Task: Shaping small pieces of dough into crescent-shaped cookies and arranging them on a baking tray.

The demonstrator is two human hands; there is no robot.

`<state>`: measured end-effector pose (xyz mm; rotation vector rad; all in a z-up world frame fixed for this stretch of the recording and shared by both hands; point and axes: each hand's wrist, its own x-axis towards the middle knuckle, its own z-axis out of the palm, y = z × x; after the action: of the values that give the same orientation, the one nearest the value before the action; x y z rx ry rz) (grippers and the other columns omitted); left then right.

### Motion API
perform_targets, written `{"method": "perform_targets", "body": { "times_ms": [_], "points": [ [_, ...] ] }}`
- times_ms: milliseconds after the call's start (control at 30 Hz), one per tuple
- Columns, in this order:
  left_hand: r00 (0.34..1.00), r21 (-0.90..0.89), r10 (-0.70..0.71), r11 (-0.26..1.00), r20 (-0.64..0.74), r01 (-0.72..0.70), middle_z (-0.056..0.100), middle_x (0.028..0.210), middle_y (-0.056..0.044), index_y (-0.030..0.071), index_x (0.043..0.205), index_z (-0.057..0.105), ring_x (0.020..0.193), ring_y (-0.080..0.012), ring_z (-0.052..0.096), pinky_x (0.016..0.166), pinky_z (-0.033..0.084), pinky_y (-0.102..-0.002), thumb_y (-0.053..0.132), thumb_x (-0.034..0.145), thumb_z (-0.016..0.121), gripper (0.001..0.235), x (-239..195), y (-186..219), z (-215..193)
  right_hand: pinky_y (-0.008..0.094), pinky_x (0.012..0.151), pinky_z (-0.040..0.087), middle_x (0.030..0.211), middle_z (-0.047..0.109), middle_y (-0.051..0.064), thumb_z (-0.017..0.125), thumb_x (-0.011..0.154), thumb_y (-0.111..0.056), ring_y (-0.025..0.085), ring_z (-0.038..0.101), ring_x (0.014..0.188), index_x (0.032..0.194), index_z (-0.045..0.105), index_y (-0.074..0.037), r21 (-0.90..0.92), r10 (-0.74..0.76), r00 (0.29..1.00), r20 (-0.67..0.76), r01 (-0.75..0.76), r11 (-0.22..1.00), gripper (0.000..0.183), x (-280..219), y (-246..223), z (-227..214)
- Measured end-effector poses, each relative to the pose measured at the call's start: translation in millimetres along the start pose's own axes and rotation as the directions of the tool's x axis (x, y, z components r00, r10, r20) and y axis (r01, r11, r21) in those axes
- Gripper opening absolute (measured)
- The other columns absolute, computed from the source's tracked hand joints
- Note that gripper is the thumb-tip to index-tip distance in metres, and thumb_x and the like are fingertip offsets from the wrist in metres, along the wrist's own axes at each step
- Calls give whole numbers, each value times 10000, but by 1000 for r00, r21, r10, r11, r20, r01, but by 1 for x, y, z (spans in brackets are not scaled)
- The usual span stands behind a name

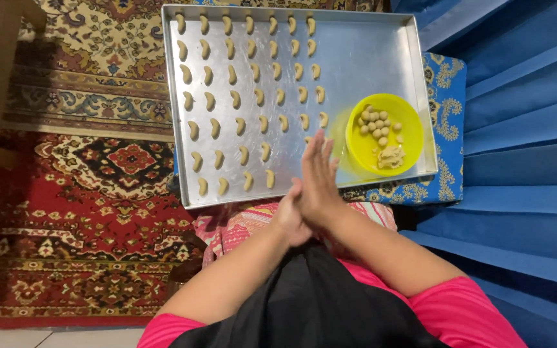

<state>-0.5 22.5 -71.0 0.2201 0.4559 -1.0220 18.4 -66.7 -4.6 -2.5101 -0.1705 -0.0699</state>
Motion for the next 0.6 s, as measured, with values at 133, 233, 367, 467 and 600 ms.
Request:
{"method": "perform_targets", "body": {
  "times_ms": [133, 233, 367, 467, 600],
  "points": [
    [995, 67, 98, 993, 20, -99, 473, 1539, -105, 222, 1479, 523, 1414, -348, 449, 1217, 315, -526, 689, 965, 431, 701, -23, 23, 32, 588, 1193, -154, 1663, -187, 294, 343, 867, -866, 507, -218, 1499, 1597, -76, 84, -154, -330, 943, 39, 332, 931, 1269, -39, 1, 37],
    [965, 139, 251, 956, 71, -258, 358, 1631, -17, 283, 1541, 417, 1492, -299, 344, 1264, 234, -481, 590, 1030, 399, 596, -13, 18, 23, 614, 1182, -139, 1671, -143, 304, 397, 917, -776, 511, -171, 1506, 1615, -11, 76, -141, -324, 946, 20, 323, 936, 1175, -28, 21, 26],
    [997, -23, 38, 999, -70, -39, 652, 1349, -144, 165, 1314, 692, 1286, -327, 584, 1151, 381, -522, 510, 935, 525, 540, 9, 6, -5, 733, 1135, -98, 1660, -158, 313, 215, 919, -595, 573, -170, 1479, 1604, -135, 21, 18, 7, 998, 61, -8, 1000, 985, -10, -24, -6],
    [995, -68, 58, 996, -81, -64, 708, 1271, -58, 193, 1245, 715, 1231, -234, 635, 1097, 435, -386, 518, 1006, 476, 469, 3, 19, -13, 644, 1181, -141, 1655, -174, 317, 378, 872, -620, 535, -183, 1495, 1592, -123, 60, -50, -229, 969, 92, 235, 971, 1111, -35, -18, 15],
    [991, 70, -2, 997, -134, 11, 561, 1455, -178, 169, 1417, 610, 1367, -369, 508, 1183, 357, -536, 790, 945, 356, 820, 3, 10, -5, 788, 1095, -81, 1662, -178, 277, 539, 1032, -219, 589, -141, 1464, 1595, -202, -33, 11, 153, 979, 136, -156, 988, 949, -10, 1, 5]
  ]
}}
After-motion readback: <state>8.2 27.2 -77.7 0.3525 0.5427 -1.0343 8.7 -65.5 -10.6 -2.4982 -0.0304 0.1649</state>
